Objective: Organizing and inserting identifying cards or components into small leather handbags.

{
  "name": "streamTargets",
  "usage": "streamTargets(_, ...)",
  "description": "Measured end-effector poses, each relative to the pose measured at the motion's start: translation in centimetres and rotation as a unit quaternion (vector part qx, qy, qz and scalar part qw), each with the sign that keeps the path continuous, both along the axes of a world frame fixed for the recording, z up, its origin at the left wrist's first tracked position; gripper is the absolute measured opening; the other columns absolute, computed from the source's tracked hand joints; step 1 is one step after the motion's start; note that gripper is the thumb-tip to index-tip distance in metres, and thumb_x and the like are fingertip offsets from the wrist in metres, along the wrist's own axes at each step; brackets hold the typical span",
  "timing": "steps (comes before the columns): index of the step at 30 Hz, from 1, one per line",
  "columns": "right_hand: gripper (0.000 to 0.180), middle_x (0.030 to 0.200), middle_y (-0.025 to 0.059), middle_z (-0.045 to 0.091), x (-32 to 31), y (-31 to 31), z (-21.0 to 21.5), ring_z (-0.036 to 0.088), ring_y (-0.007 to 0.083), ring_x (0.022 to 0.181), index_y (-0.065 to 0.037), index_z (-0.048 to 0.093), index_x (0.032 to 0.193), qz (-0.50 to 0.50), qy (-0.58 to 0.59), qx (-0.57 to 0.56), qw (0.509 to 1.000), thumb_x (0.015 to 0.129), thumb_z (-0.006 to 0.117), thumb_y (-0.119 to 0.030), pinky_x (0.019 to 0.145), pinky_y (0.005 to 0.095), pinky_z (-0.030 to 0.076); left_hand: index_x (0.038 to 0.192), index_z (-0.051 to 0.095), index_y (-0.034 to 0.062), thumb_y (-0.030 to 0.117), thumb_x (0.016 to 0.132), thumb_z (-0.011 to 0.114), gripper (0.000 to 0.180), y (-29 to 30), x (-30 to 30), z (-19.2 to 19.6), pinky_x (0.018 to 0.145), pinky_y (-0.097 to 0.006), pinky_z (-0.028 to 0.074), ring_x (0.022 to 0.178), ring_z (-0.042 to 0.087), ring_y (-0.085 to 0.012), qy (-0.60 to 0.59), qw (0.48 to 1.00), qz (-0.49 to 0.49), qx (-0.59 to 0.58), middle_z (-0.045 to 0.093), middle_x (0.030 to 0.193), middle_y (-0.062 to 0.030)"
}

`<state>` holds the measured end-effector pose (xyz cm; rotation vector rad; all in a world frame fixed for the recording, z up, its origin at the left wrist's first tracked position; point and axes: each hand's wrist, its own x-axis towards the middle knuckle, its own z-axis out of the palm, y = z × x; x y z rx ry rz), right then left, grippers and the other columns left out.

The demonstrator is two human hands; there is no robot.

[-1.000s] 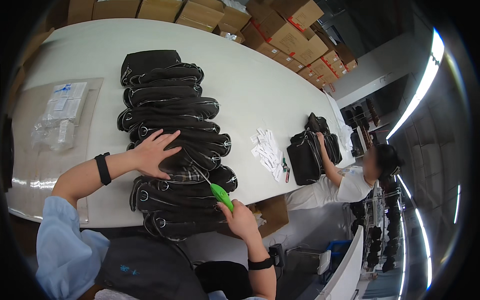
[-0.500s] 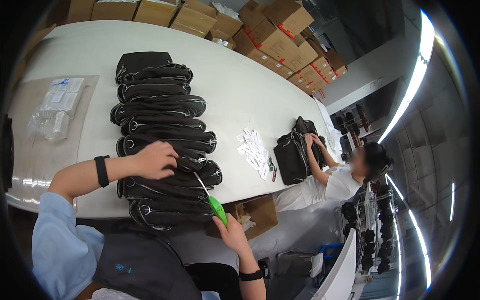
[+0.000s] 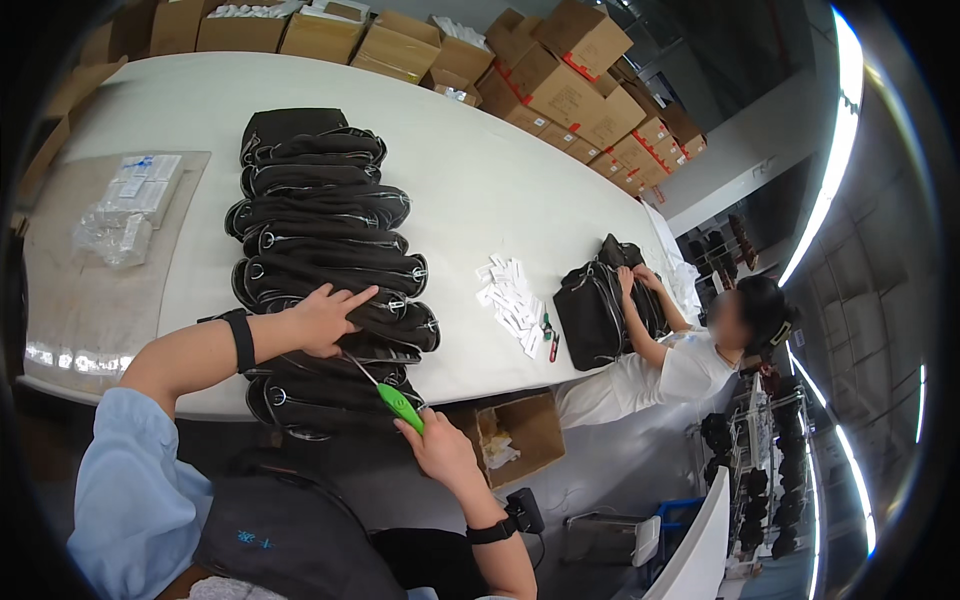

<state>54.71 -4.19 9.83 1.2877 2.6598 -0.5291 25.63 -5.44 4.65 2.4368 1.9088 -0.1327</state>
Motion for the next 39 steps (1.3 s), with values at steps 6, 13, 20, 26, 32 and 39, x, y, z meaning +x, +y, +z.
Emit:
streamTargets(6,0.047,0.089,0.0266,0.063,1.4,3.0,0.0,0.060,0.0445,0.087,0.002,0.058,0.092,-0.064,0.020,0.000,0.998,0.094,0.052,-0.045,0.074,0.0494,0.048,0.128,0.061,0.0257,0.053,0.072,0.071,0.063,-0.4,-0.5,-0.8,0.109,-0.045,0.027,0.133,0.034,-0.0268,-0.022,0.999,0.006,0.026,0.006,0.158,-0.0142)
streamTargets(13,0.047,0.080,0.0268,0.061,2.7,2.1,-1.6,0.059,0.0460,0.080,0.002,0.054,0.086,-0.088,0.079,-0.035,0.992,0.094,0.054,-0.044,0.069,0.0488,0.046,0.122,0.065,0.0242,0.034,0.075,0.069,0.048,-0.6,-1.4,-2.1,0.108,-0.042,0.028,0.131,0.037,-0.0267,-0.100,0.993,-0.032,0.043,0.021,0.155,-0.0134)
streamTargets(20,0.042,0.080,0.0240,0.060,-0.3,1.1,0.4,0.060,0.0422,0.080,0.001,0.053,0.087,-0.059,0.110,-0.111,0.986,0.095,0.055,-0.040,0.069,0.0448,0.046,0.100,0.070,0.0127,0.025,0.081,0.065,0.022,-2.5,-8.0,-1.1,0.107,-0.044,0.030,0.120,0.050,-0.0250,-0.297,0.940,0.049,0.157,0.066,0.107,-0.0074)
streamTargets(26,0.044,0.084,0.0254,0.060,-7.5,1.7,0.1,0.059,0.0445,0.082,0.002,0.053,0.089,0.004,0.072,-0.068,0.995,0.094,0.055,-0.041,0.070,0.0475,0.046,0.099,0.074,0.0179,0.043,0.086,0.062,0.031,-2.2,-9.9,-3.5,0.114,-0.049,0.015,0.133,0.036,-0.0249,-0.301,0.946,0.105,0.063,0.064,0.116,-0.0045)
streamTargets(32,0.047,0.082,0.0269,0.060,-7.8,4.1,0.1,0.059,0.0453,0.080,0.004,0.054,0.086,0.028,0.010,-0.035,0.999,0.094,0.055,-0.042,0.070,0.0480,0.047,0.130,0.055,0.0133,0.039,0.083,0.062,0.054,-2.4,-9.3,-3.3,0.116,-0.053,0.005,0.136,0.031,-0.0248,-0.234,0.964,0.089,0.088,0.059,0.120,-0.0055)
streamTargets(39,0.042,0.078,0.0268,0.061,-2.1,6.2,-0.6,0.059,0.0440,0.077,0.004,0.056,0.092,-0.066,0.117,-0.071,0.988,0.094,0.057,-0.038,0.068,0.0448,0.047,0.080,0.070,0.0128,0.022,0.073,0.069,0.012,-1.8,-5.6,-1.2,0.095,-0.040,0.037,0.103,0.054,-0.0203,-0.206,0.942,-0.005,0.263,0.065,0.083,0.0004)
